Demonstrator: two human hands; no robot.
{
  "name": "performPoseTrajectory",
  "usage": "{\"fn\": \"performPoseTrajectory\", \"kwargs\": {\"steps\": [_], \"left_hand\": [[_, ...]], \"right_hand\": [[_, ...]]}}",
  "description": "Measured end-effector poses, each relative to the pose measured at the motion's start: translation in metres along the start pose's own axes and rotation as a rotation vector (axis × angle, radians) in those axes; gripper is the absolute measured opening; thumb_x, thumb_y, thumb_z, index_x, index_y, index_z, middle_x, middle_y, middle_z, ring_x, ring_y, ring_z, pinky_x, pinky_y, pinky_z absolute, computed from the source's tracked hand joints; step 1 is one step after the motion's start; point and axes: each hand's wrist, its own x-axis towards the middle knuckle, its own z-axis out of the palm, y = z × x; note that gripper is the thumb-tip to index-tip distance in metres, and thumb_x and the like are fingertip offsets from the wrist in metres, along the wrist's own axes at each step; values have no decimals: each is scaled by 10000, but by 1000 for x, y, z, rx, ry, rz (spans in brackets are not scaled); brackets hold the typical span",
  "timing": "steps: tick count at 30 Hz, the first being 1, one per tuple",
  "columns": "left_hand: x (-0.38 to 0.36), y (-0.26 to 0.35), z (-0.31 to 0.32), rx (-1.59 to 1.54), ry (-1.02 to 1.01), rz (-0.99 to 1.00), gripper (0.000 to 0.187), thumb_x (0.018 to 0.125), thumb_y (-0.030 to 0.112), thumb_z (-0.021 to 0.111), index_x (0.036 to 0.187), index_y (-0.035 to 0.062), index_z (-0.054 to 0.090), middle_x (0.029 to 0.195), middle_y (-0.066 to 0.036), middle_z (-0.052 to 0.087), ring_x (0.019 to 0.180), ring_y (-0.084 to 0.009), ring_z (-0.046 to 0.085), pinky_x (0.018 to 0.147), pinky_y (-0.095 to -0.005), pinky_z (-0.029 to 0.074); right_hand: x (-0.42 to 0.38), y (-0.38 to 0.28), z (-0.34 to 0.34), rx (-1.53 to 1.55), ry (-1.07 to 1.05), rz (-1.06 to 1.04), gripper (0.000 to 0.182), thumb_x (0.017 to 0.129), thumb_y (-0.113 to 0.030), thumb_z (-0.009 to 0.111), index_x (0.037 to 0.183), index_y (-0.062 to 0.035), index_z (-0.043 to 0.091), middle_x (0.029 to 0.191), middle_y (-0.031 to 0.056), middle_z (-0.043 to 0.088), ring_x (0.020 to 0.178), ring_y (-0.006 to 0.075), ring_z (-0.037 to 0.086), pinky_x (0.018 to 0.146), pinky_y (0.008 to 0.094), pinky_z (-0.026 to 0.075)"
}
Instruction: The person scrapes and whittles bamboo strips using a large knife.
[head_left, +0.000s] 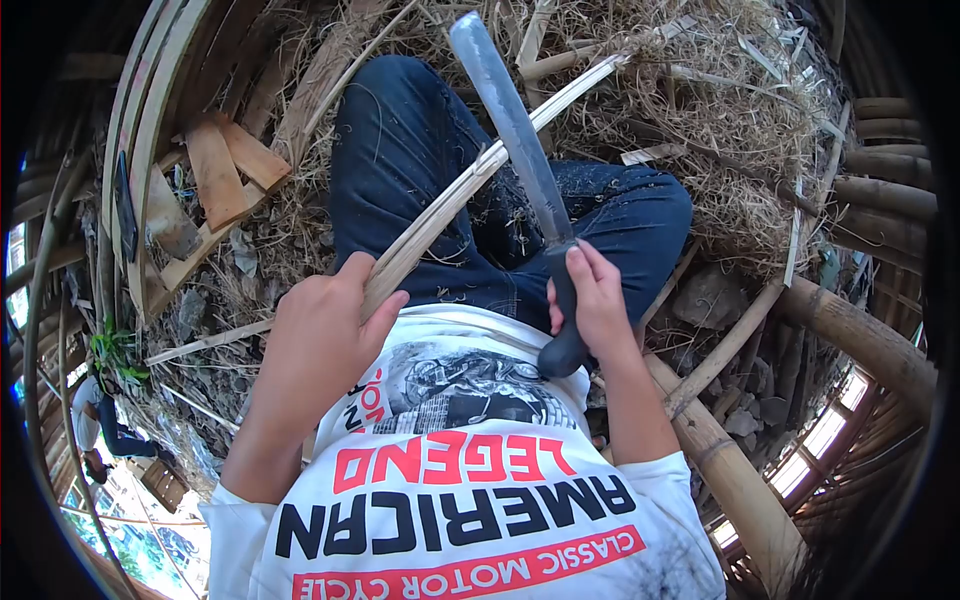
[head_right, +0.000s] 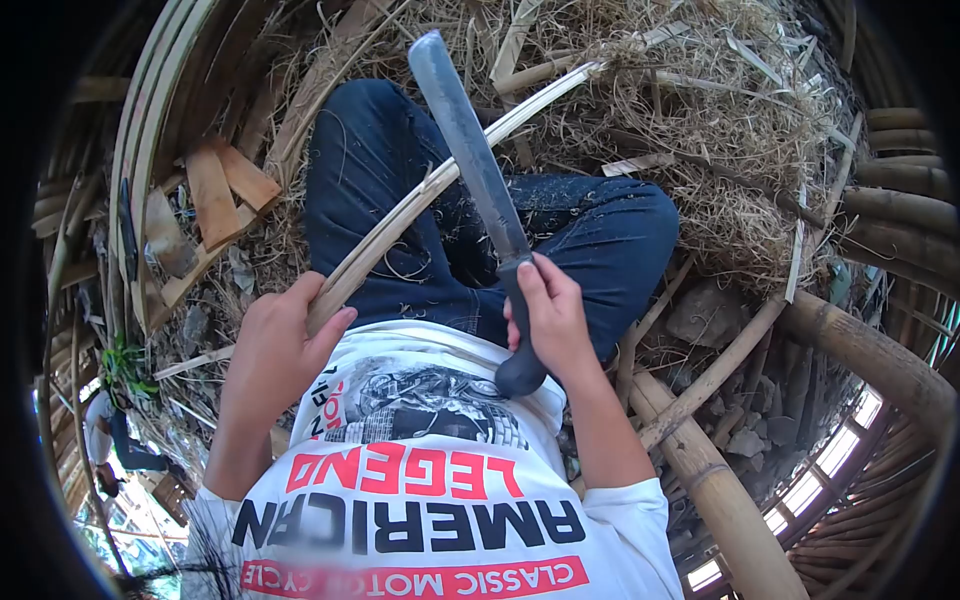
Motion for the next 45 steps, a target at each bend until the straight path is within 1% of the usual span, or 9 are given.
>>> {"fn": "performPoseTrajectory", "kwargs": {"steps": [5,10,15,17,22,25,36,43,45], "left_hand": [[-2,-6,-1,6,-3,25,323,884,291,664,941,-14,575,671,-242,613,674,-429,626,632,-492,483],[1,-8,4,17,33,26,321,880,287,667,929,-19,581,664,-237,612,678,-430,624,635,-488,480],[4,-6,2,-45,38,-21,312,848,279,697,937,-9,620,685,-218,606,669,-409,602,641,-455,456],[4,-8,3,-29,52,-28,316,846,281,698,937,-12,622,688,-215,609,672,-408,602,643,-453,456],[5,-10,0,-54,61,-10,341,836,291,705,955,-19,627,693,-221,610,676,-400,609,649,-450,455],[8,-5,-2,-25,17,-61,347,833,293,707,957,-22,629,708,-232,612,691,-408,610,653,-453,455],[10,-12,1,-71,13,-74,351,822,294,720,962,-17,637,713,-224,620,686,-383,619,651,-434,464],[11,-14,5,-29,66,-28,351,818,284,728,968,-20,637,701,-210,613,660,-363,614,634,-419,458],[8,-20,8,-48,97,62,346,822,282,727,955,-22,631,698,-208,606,650,-357,605,629,-414,455]], "right_hand": [[-12,-5,-4,-16,-56,1,324,1023,-275,492,1151,11,574,697,58,584,439,99,518,404,241,428],[-3,1,2,-27,-23,-13,361,1021,-284,495,1225,7,562,693,50,587,448,86,515,403,231,420],[-1,-3,-11,-70,-29,-41,316,1022,-280,495,1140,4,569,682,41,573,448,84,517,404,233,426],[0,3,-1,-69,-33,-44,344,1021,-266,502,1220,9,554,688,41,574,452,78,517,408,228,422],[-12,-4,-5,-75,-101,-18,342,1021,-258,498,1220,15,551,684,40,569,452,79,515,416,226,421],[5,2,-4,-40,-29,-42,360,1017,-255,504,1242,21,560,692,41,576,454,75,506,417,223,413],[-15,3,11,-90,-57,-39,354,1019,-248,505,1239,25,554,694,40,572,461,80,510,412,222,407],[-8,3,12,-27,-47,-9,366,1015,-247,515,1256,27,535,686,44,571,457,83,513,408,227,410],[-10,2,6,-53,-104,-30,354,1015,-246,514,1241,25,540,683,46,569,456,84,515,402,228,409]]}}
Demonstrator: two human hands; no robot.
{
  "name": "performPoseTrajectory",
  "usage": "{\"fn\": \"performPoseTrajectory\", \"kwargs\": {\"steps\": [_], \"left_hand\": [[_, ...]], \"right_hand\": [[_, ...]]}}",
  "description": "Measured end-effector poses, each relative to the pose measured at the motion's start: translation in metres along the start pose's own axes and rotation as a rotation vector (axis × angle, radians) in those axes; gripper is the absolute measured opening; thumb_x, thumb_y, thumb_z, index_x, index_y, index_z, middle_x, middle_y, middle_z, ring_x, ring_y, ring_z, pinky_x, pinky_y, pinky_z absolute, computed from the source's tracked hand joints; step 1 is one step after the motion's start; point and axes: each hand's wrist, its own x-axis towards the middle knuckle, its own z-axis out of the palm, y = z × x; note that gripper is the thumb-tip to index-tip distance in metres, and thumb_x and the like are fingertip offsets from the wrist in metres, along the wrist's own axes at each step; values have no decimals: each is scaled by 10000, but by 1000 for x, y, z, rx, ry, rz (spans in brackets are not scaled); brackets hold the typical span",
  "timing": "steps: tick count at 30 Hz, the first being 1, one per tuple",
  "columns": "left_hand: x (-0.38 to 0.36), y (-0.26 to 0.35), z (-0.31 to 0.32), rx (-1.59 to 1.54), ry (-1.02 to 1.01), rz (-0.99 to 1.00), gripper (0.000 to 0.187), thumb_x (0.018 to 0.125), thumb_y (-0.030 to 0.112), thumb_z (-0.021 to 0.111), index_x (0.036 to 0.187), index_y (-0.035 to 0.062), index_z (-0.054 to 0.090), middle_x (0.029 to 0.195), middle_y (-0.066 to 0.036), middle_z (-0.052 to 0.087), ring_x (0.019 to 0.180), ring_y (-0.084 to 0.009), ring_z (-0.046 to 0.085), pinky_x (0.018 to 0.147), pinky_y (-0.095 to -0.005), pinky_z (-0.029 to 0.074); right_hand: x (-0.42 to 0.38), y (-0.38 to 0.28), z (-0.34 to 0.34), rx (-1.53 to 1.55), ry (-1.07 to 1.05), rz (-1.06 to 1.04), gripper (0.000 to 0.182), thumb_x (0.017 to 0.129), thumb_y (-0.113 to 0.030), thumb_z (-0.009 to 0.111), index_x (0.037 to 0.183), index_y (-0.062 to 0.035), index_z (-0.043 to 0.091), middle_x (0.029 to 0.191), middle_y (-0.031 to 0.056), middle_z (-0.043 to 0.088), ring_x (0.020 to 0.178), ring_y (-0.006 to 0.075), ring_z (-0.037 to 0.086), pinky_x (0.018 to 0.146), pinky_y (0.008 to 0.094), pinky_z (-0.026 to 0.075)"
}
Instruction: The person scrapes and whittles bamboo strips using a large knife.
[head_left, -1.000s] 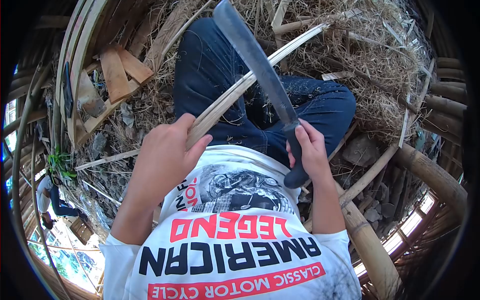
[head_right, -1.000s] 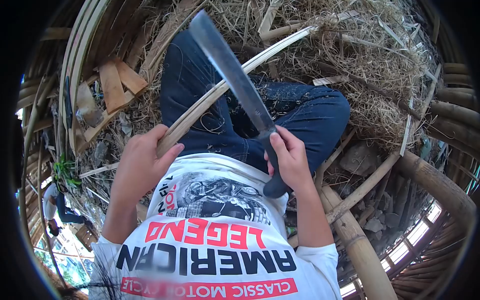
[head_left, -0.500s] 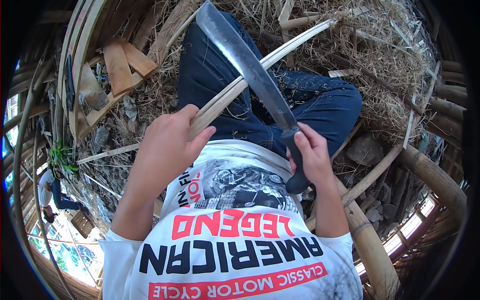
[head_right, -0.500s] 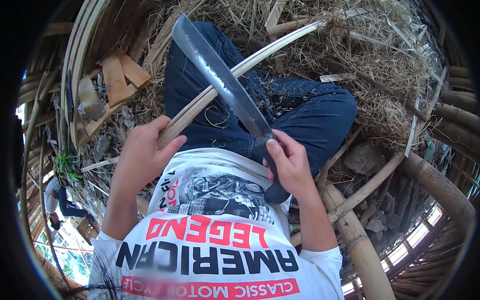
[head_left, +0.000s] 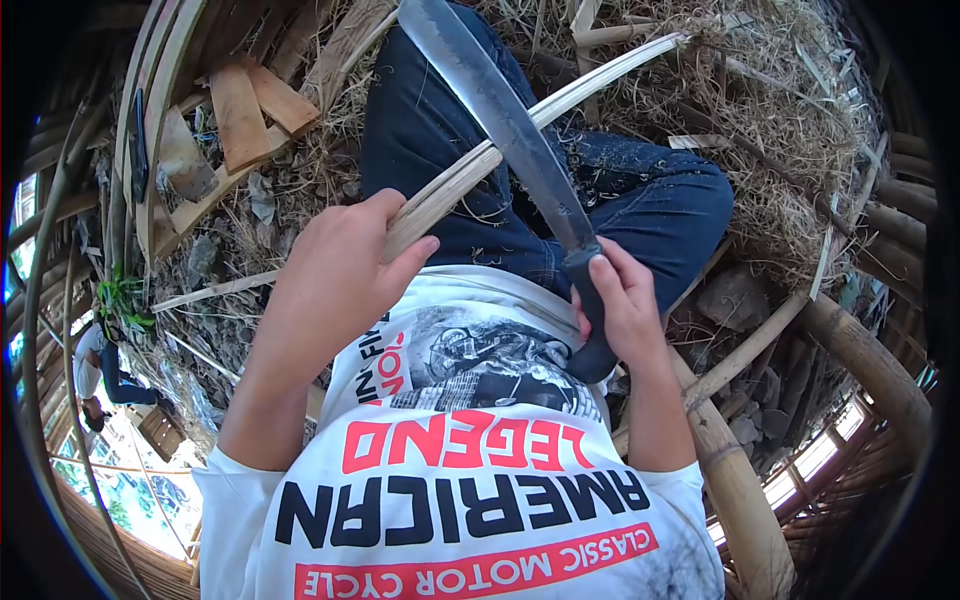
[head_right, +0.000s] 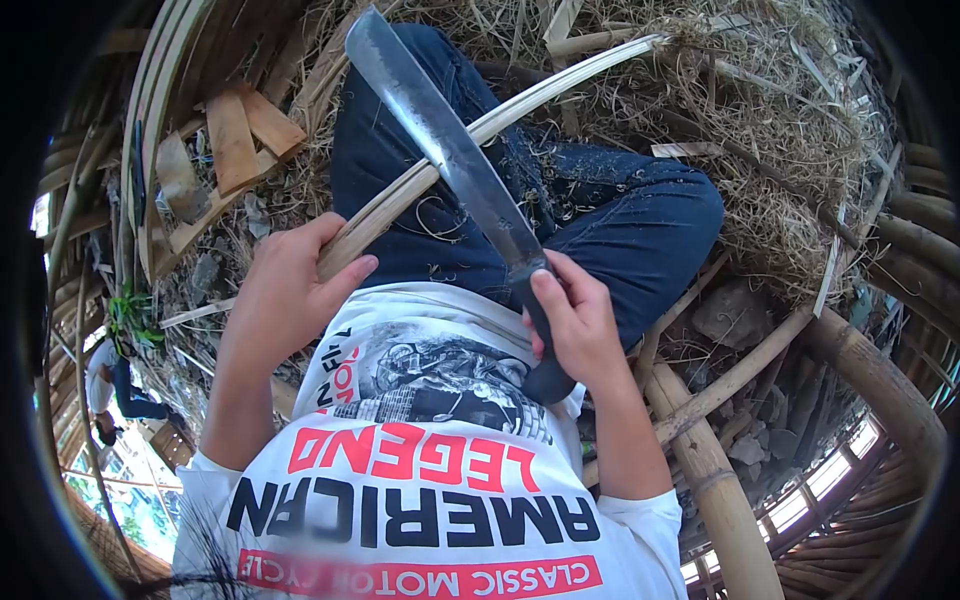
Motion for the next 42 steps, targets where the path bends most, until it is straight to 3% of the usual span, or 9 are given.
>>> {"fn": "performPoseTrajectory", "kwargs": {"steps": [10,20,28,32,34,37,38,40,42], "left_hand": [[5,5,-2,-70,-55,-84,346,822,275,729,946,-30,622,687,-203,600,620,-351,586,609,-400,450],[7,1,2,-68,-42,-69,323,831,244,723,936,-45,625,651,-173,582,551,-264,553,567,-373,434],[8,-4,2,-116,-44,-94,309,836,232,724,888,-50,611,633,-137,555,556,-204,537,548,-348,414],[3,-7,-3,-114,-58,-69,302,853,231,719,894,-39,592,637,-124,531,578,-153,493,536,-322,398],[-3,0,-6,-121,-77,-78,297,869,233,710,903,-34,583,636,-112,521,583,-135,471,532,-313,392],[-7,4,-7,-343,-328,-137,252,953,233,635,935,-4,551,662,-3,514,581,-60,425,510,-250,367],[-8,6,-7,-335,-335,-130,252,953,233,635,935,-4,551,662,-3,514,581,-60,425,510,-250,367],[-8,12,-9,-641,-585,-333,214,962,218,623,967,18,549,665,25,516,555,-27,464,491,-206,393],[-11,16,-3,-717,-621,-367,218,960,216,625,1023,20,554,665,31,528,544,-30,480,485,-206,409]], "right_hand": [[-1,-4,-11,-25,-33,48,373,1017,-267,499,1263,11,541,686,49,573,455,86,513,412,234,419],[4,4,-10,-23,-2,7,382,1019,-273,504,1265,17,534,686,35,572,450,75,504,409,231,409],[-1,-1,1,-90,-19,33,390,973,-212,592,1274,30,538,700,19,573,490,51,505,441,217,410],[-3,0,6,-275,31,-15,422,863,-150,715,1208,39,563,737,33,616,563,61,563,491,229,441],[-2,12,7,-484,86,-488,429,798,-92,738,1178,29,578,771,78,656,640,110,632,554,255,484],[-11,1,12,-667,207,-695,470,705,-15,747,1151,7,600,804,118,672,692,190,679,613,292,514],[-12,-1,9,-662,218,-694,470,705,-15,747,1151,7,600,804,118,672,692,190,679,613,292,514],[-12,-3,2,-826,220,-866,510,625,13,754,1115,-13,618,814,127,668,683,265,676,615,314,523],[-11,-3,-1,-829,224,-911,517,600,12,755,1097,-18,616,821,126,664,694,278,669,621,328,526]]}}
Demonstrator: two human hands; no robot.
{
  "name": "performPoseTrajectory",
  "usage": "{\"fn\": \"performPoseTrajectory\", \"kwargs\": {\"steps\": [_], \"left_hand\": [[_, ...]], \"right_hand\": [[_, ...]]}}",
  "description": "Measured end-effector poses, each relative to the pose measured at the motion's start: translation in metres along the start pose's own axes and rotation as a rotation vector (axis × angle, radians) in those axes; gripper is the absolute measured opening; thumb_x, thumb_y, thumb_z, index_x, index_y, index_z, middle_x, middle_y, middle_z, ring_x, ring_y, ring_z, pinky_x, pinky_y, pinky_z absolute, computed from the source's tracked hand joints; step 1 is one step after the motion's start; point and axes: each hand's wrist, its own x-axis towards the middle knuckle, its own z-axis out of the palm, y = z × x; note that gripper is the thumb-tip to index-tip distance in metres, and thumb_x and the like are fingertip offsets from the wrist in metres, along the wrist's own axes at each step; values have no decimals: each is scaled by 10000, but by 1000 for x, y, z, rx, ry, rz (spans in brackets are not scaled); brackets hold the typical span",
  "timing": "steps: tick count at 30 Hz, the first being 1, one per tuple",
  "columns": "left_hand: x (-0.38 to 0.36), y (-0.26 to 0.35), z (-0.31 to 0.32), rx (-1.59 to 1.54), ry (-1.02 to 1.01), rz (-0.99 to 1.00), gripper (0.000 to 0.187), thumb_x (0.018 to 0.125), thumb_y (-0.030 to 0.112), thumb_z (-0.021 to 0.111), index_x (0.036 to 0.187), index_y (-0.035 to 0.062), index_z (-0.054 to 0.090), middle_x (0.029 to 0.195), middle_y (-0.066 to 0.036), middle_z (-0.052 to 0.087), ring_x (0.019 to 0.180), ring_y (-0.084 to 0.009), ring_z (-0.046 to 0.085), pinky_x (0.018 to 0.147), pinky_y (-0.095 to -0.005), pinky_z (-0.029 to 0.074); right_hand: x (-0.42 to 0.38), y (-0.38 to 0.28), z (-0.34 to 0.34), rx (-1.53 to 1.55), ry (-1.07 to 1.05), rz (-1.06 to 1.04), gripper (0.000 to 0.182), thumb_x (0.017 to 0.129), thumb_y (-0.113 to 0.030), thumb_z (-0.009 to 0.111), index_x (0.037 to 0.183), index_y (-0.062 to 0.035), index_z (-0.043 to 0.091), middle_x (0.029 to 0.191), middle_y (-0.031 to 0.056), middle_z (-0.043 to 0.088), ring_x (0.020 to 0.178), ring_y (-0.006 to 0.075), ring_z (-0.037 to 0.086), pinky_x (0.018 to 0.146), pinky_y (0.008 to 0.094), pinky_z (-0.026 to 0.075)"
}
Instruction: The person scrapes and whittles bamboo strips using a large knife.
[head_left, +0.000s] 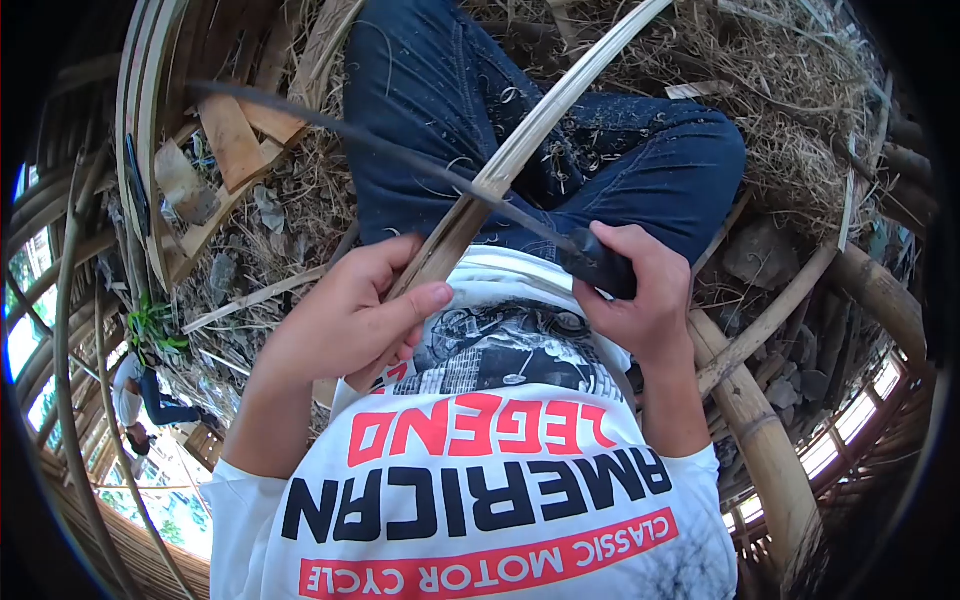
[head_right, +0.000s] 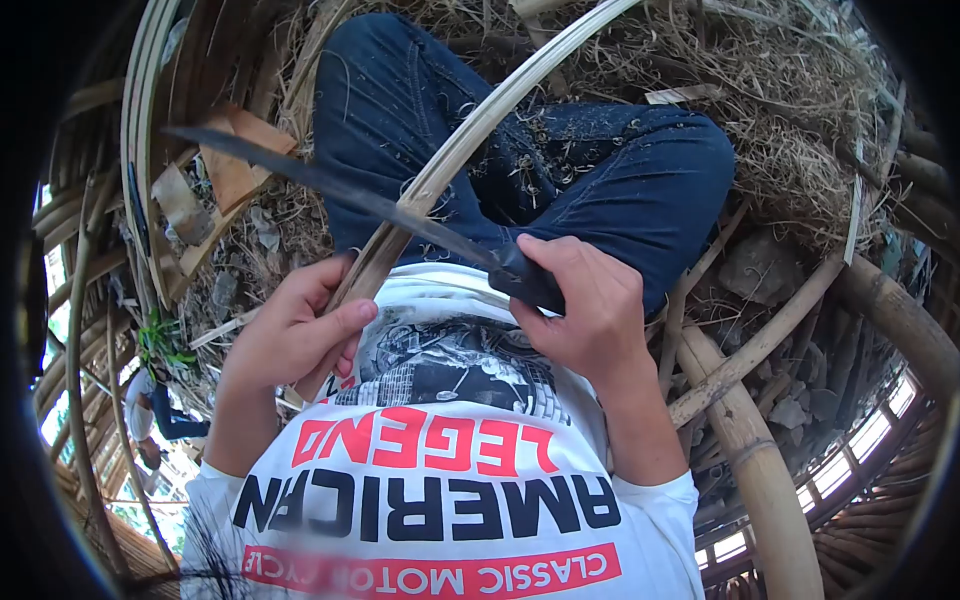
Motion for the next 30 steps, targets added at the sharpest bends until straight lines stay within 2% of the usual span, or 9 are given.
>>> {"fn": "performPoseTrajectory", "kwargs": {"steps": [2,3,8,12,14,16,17,23,30], "left_hand": [[1,-2,7,-188,-56,-62,267,955,212,629,1133,25,564,665,43,553,521,-36,513,471,-206,441],[-1,3,9,-138,-43,-96,422,917,201,681,1249,-1,516,692,40,566,542,-37,520,490,-201,444],[7,-8,16,-56,7,33,615,846,196,759,1322,-46,455,689,37,534,547,-19,479,496,-181,412],[9,-17,15,-198,-55,-30,549,799,118,765,1219,13,428,683,21,481,443,-50,427,385,-213,349],[11,-17,14,-293,-73,-82,487,786,80,763,1140,28,432,646,12,474,405,-53,399,360,-217,320],[16,-28,9,-575,-246,-115,395,818,48,715,1090,32,429,601,17,473,374,-44,399,342,-218,323],[17,-28,9,-659,-284,-114,354,791,-19,668,920,95,359,547,10,423,350,-48,374,331,-207,301],[20,-34,5,-914,-457,-180,325,709,-11,591,886,99,341,520,8,374,342,-54,360,322,-195,269],[27,-38,5,-884,-604,-222,290,734,119,557,908,81,328,522,4,356,350,-55,349,319,-180,269]], "right_hand": [[0,2,0,-4,17,-38,525,575,12,756,1080,-24,615,829,126,660,704,292,662,628,341,529],[0,3,0,-9,-4,-35,522,569,7,762,1067,-26,609,833,124,655,715,291,656,630,347,526],[3,1,5,-12,-71,25,511,557,-6,773,1029,-49,584,822,101,600,743,293,616,641,371,506],[5,1,11,53,-71,144,449,589,-13,759,993,-69,572,836,110,588,774,309,617,654,392,506],[3,6,15,-56,-244,272,405,620,-37,746,975,-80,557,825,127,625,782,325,643,660,411,511],[2,9,16,-33,-277,276,373,635,-60,742,961,-80,562,795,132,638,762,329,653,650,417,514],[1,10,17,-11,-325,274,342,650,-84,737,947,-81,568,765,137,652,741,332,663,639,422,517],[0,2,24,43,-178,251,257,660,-145,747,867,-92,603,680,121,651,654,320,665,591,416,519],[10,-7,21,-29,-150,131,274,642,-157,762,846,-91,593,699,85,650,660,272,672,576,383,521]]}}
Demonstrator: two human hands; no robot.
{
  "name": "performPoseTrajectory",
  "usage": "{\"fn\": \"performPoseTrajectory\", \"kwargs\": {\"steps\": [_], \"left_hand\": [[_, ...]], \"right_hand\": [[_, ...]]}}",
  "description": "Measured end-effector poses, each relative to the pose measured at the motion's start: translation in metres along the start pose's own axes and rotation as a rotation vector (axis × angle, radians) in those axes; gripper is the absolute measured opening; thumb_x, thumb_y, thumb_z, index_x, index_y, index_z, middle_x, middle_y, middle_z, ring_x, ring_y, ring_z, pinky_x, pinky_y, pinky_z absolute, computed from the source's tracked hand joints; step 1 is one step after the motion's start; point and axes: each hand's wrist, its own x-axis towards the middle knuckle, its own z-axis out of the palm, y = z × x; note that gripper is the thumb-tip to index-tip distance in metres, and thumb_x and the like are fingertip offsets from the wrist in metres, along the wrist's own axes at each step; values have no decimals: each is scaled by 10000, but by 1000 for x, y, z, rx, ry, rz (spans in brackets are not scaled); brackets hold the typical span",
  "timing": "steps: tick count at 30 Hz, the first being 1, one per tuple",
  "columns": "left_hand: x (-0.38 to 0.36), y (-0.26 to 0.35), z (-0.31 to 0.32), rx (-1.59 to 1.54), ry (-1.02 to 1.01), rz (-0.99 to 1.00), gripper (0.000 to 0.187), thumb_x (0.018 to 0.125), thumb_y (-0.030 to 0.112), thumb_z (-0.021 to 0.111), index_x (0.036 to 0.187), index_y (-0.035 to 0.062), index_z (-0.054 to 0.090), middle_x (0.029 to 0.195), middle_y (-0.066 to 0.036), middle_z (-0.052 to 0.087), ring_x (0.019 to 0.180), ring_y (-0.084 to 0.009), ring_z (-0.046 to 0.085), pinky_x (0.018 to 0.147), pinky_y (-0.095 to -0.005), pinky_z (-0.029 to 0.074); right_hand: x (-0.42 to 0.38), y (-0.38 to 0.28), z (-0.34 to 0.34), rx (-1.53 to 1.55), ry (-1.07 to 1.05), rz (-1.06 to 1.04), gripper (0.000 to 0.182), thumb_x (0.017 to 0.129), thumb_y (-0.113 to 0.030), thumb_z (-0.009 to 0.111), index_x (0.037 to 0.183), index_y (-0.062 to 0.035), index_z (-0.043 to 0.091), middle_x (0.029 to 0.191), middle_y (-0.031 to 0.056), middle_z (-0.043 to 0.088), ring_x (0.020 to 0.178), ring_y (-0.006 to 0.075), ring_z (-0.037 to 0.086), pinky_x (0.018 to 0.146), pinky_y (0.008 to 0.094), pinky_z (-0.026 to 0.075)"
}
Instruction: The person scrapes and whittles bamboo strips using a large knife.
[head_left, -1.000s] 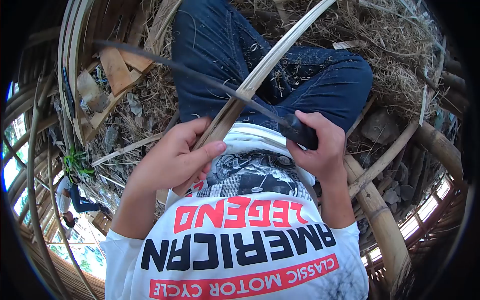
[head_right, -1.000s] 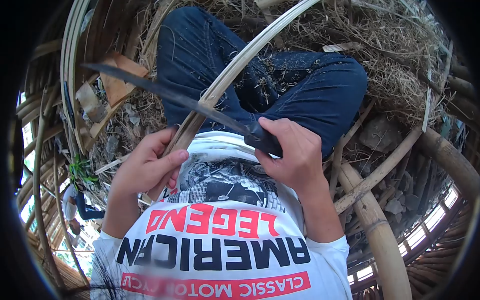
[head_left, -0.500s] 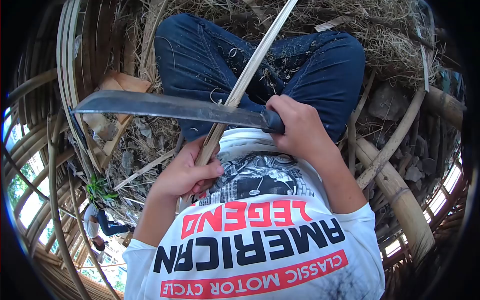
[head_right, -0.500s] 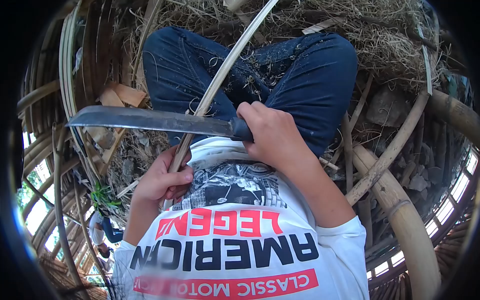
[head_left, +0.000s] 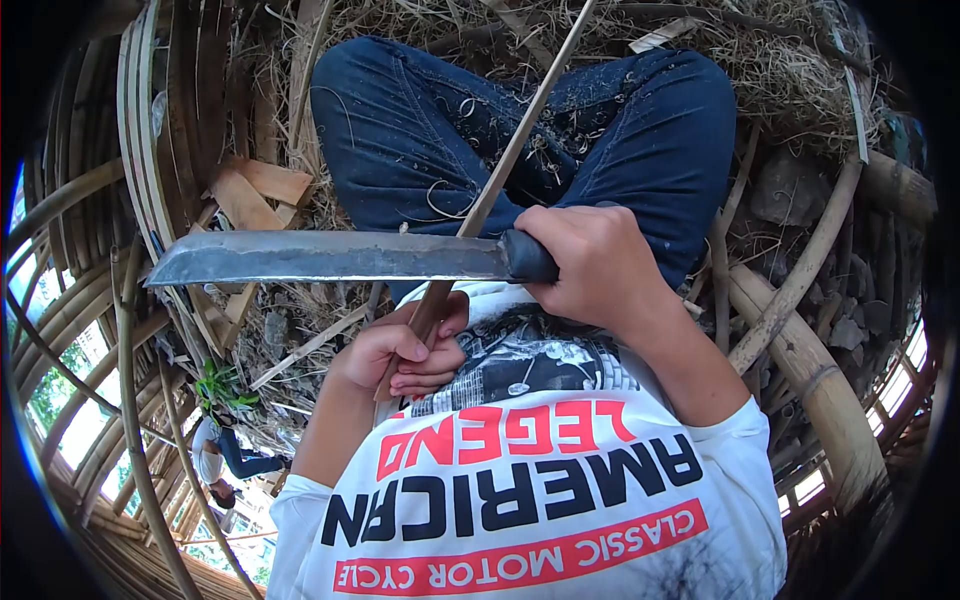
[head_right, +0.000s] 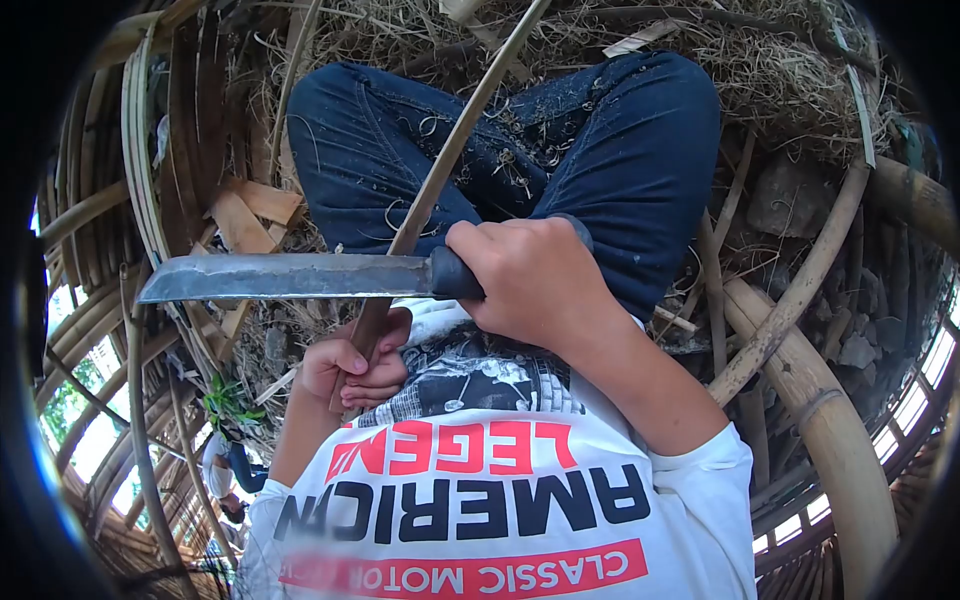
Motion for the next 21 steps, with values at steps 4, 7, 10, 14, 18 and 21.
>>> {"fn": "performPoseTrajectory", "kwargs": {"steps": [4,7,10,14,18,21], "left_hand": [[2,1,-8,-99,-58,-46,310,733,126,555,922,71,315,514,-5,355,351,-60,361,316,-174,291],[7,0,-14,-170,-140,-60,317,740,129,558,921,63,306,502,-11,352,353,-65,376,313,-175,317],[12,0,-20,-214,-255,-75,316,785,168,572,909,60,301,496,-8,352,358,-62,388,313,-173,332],[12,-1,-27,-325,-282,-102,352,817,160,640,890,80,306,517,20,344,366,-34,345,312,-165,294],[11,-2,-27,-265,-238,-89,382,770,-2,661,879,105,311,558,33,345,375,-21,312,314,-167,238],[12,-1,-27,-201,-225,-81,377,776,-10,655,878,109,312,558,35,341,376,-20,310,313,-170,237]], "right_hand": [[5,-1,1,-56,-11,-26,285,636,-167,768,837,-84,582,720,73,654,672,258,674,577,377,524],[7,-6,0,-72,-41,-39,283,638,-165,765,832,-78,579,726,76,658,672,255,675,578,372,525],[9,-11,3,-99,-78,-49,279,637,-163,763,825,-73,577,721,81,657,668,255,675,578,364,528],[12,-13,9,-198,-94,-3,225,668,-144,728,815,-72,573,686,84,643,640,258,672,558,357,529],[14,-8,10,-320,-99,70,175,693,-119,687,808,-71,565,659,87,631,615,264,671,536,369,525],[19,5,5,-372,-97,127,159,704,-111,670,810,-71,559,671,110,645,617,290,677,541,398,529]]}}
